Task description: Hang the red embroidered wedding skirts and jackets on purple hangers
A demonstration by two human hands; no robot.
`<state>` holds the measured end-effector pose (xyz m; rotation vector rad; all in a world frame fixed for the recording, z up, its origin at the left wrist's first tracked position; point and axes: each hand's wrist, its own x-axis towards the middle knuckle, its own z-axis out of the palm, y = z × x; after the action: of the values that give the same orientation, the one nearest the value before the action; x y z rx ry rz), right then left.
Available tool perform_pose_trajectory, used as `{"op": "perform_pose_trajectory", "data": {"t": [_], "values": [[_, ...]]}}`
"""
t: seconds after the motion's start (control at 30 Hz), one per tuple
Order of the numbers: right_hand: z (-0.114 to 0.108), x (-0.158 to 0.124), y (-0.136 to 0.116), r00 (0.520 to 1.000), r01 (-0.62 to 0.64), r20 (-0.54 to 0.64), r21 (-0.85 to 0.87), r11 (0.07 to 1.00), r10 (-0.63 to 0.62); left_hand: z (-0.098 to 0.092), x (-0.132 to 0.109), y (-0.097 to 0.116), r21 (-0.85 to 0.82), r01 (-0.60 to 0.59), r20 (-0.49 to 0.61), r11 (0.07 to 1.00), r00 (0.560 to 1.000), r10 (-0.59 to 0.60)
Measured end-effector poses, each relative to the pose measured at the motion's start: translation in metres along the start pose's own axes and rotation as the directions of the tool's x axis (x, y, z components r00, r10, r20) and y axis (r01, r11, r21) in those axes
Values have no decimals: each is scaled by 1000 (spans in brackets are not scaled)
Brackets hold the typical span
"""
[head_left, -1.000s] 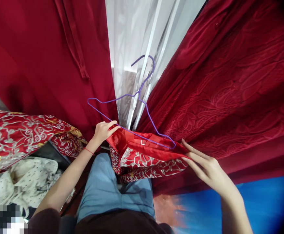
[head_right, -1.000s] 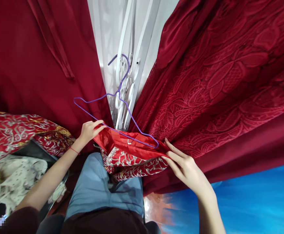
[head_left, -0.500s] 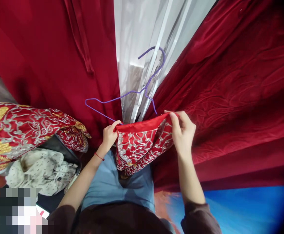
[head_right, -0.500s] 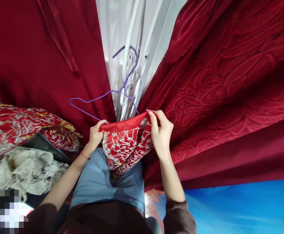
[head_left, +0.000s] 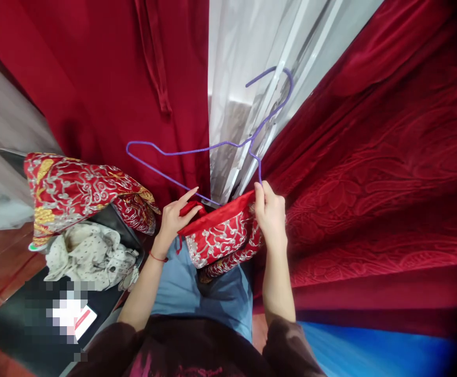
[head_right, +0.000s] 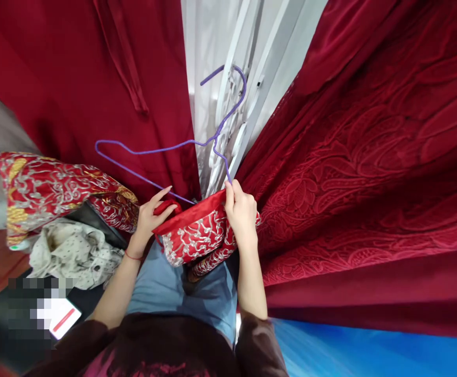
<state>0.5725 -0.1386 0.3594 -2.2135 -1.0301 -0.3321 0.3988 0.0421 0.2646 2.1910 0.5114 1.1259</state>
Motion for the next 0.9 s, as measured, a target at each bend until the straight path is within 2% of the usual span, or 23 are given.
{"op": "perform_pose_trajectory", "data": {"t": [0.07, 0.13, 0.17, 0.23, 0.37, 0.43, 0.47, 0.5, 0.53, 0.6, 0.63, 0.67, 0.7, 0.73, 0.77, 0.83, 0.9], "values": [[-6, -2, -3, 1000, -8, 10, -31, 999, 8, -17, 4, 2, -7, 24, -174, 1000, 984, -25], [-10, -4, -6, 1000, -4, 8, -65, 998, 5, -37, 17, 1, -42, 93, -373, 995, 922, -101], [-12, -5, -6, 1000, 7, 10, -71, 997, -6, -48, 27, 0, -52, 124, -422, 991, 896, -134], [-14, -7, -6, 999, 35, 21, -61, 998, -34, -65, 51, -2, -8, 165, -390, 986, 908, -155], [-16, -8, -2, 999, 47, -14, -84, 995, -48, -83, 103, -6, 314, 212, -152, 925, 973, -172], [-16, -7, 1, 998, 46, -45, -138, 989, -53, -91, 127, -9, 414, 177, 42, 893, 976, -213], [-16, -7, 2, 997, 50, -53, -167, 985, -59, -96, 138, -12, 429, 145, 163, 892, 958, -234], [-16, -6, 2, 996, 55, -56, -194, 979, -67, -102, 150, -16, 427, 107, 293, 898, 923, -250], [-15, -5, 3, 996, 59, -57, -220, 974, -73, -108, 161, -20, 420, 65, 421, 905, 870, -258], [-14, -3, 3, 995, 58, -65, -263, 963, -78, -119, 181, -29, 408, -33, 631, 912, 733, -255], [-13, -2, 3, 994, 58, -71, -277, 959, -80, -125, 190, -33, 405, -85, 700, 911, 670, -249], [-12, -2, 3, 994, 60, -74, -284, 957, -85, -129, 197, -37, 407, -128, 740, 904, 626, -245], [-10, -1, 3, 993, 66, -76, -285, 956, -91, -132, 203, -41, 418, -157, 754, 895, 610, -245], [-9, -1, 3, 992, 74, -76, -281, 957, -99, -134, 207, -45, 435, -166, 741, 885, 625, -247], [-7, -2, 3, 991, 84, -77, -273, 958, -109, -136, 209, -49, 455, -155, 703, 877, 666, -247], [-5, -2, 2, 988, 109, -78, -257, 960, -133, -136, 210, -55, 489, -94, 576, 867, 781, -240], [-3, -3, 1, 985, 125, -84, -269, 955, -152, -133, 207, -59, 494, -24, 405, 869, 891, -205]]}}
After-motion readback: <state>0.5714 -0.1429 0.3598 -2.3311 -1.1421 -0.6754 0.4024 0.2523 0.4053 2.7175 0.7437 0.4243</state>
